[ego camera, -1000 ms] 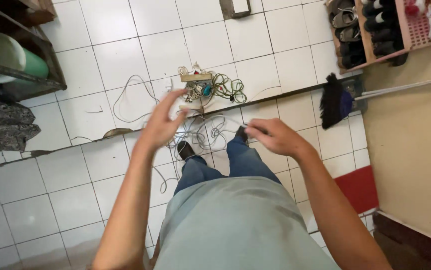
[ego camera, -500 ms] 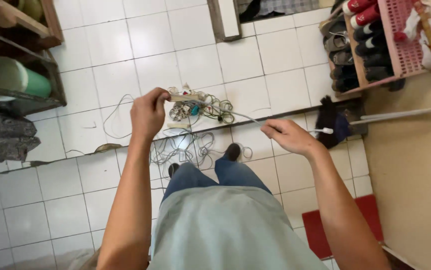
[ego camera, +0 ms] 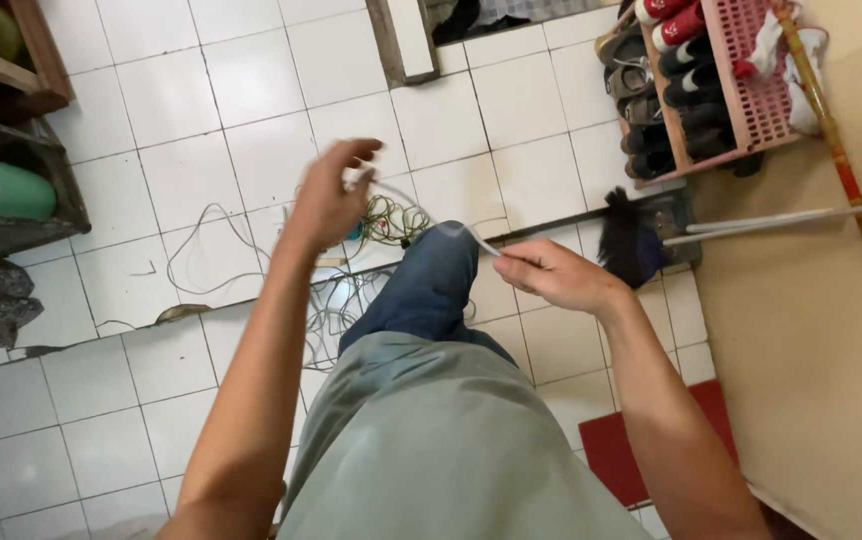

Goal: The person is coiling a long gray cable in a hallway/kitchen area.

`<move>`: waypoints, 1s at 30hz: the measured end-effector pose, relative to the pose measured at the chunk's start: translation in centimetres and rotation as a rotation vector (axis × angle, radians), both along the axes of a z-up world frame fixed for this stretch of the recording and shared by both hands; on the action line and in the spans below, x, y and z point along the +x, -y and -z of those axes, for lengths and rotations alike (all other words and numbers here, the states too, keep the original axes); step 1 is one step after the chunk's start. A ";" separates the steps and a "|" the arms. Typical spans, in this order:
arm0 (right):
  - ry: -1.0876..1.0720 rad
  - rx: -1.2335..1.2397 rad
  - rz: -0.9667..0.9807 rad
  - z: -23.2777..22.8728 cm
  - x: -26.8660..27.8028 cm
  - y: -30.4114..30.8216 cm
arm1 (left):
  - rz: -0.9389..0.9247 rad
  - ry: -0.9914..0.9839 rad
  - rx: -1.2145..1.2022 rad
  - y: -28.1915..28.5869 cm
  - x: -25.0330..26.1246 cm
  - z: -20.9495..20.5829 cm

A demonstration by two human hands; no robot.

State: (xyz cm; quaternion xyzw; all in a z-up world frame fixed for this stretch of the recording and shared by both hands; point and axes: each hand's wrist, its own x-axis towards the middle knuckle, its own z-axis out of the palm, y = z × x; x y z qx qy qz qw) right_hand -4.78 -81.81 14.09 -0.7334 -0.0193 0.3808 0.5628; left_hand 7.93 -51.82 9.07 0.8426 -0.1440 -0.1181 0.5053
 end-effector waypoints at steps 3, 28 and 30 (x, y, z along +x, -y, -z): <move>0.015 0.180 0.060 1.0 3.2 1.0 | 0.360 0.037 -0.324 5.6 -1.5 -3.0; 0.397 0.266 0.164 -7.1 45.8 7.5 | -0.071 -0.084 -0.026 20.1 22.1 -8.2; 0.741 -0.064 -0.281 -7.8 46.7 6.5 | -0.059 0.037 0.132 19.0 23.3 -9.7</move>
